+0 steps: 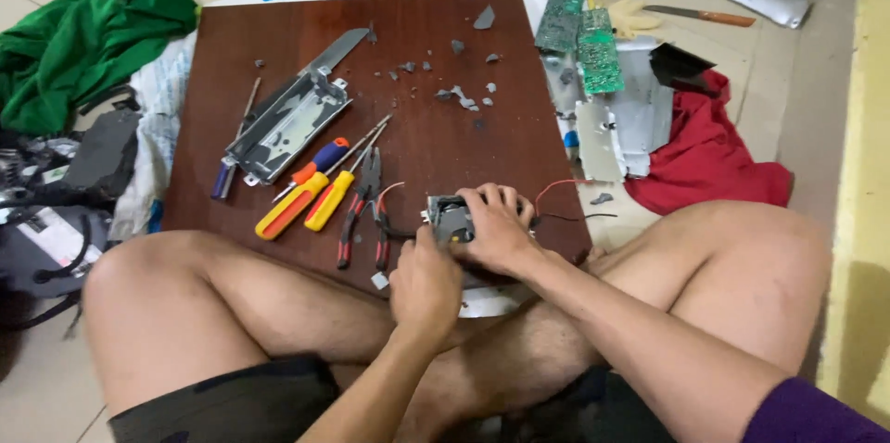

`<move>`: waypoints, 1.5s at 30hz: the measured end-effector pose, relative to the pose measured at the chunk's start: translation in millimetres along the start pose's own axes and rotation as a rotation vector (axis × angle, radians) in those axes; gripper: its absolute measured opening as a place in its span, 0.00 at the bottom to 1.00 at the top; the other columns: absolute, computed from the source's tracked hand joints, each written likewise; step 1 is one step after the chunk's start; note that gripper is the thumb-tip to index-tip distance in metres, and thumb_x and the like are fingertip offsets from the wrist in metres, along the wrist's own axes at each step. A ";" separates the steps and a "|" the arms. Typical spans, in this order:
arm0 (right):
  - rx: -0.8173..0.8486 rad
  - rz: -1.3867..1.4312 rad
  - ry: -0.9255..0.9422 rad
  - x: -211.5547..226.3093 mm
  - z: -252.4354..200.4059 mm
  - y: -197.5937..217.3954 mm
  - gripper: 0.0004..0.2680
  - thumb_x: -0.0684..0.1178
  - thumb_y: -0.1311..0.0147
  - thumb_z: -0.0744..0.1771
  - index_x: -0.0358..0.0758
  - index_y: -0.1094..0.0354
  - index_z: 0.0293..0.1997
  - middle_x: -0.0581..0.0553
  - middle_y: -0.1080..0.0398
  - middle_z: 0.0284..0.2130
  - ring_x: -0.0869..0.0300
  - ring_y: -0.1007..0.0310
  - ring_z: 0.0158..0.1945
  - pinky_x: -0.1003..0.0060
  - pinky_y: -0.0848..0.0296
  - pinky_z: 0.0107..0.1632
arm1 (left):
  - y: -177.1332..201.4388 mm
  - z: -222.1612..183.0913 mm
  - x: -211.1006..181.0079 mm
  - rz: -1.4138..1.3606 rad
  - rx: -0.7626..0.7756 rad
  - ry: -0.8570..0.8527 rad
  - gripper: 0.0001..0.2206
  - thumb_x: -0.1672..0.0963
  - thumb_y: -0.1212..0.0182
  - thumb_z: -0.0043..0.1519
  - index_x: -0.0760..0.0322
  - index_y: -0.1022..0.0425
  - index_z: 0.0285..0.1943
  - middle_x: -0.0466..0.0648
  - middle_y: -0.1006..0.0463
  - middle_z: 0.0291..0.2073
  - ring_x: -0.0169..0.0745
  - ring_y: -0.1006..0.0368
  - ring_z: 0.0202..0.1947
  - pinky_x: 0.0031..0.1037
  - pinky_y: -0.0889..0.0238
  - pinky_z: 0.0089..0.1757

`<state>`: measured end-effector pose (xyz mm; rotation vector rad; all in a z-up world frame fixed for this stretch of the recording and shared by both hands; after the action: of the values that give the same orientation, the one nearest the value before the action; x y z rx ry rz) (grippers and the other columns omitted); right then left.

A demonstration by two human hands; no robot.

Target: The person sits on the floor and uses a screwdriver to remove screws from a small metal electronic casing. They then use pliers to pull out internal components and wires, placing the removed parts on the wooden board.

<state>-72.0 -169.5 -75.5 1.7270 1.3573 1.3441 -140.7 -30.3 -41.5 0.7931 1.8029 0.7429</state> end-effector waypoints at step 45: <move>0.087 0.001 -0.173 -24.0 12.7 62.1 0.29 0.74 0.33 0.57 0.49 0.35 0.56 0.36 0.25 0.54 0.36 0.25 0.61 0.41 0.25 0.56 | 70.8 100.5 81.1 0.428 -0.186 -0.040 0.20 0.52 0.44 0.64 0.58 0.24 0.64 0.54 0.32 0.62 0.58 0.39 0.68 0.53 0.38 0.59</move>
<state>-36.8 -210.6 -34.7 1.8553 1.3342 1.1220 -57.5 89.5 -62.0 1.0733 1.5154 1.1442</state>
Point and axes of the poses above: each hand's wrist, its own z-axis towards the middle knuckle, its own y-axis out of the back of the hand, x = y × z, the point moved 2 cm from there along z, towards the middle knuckle
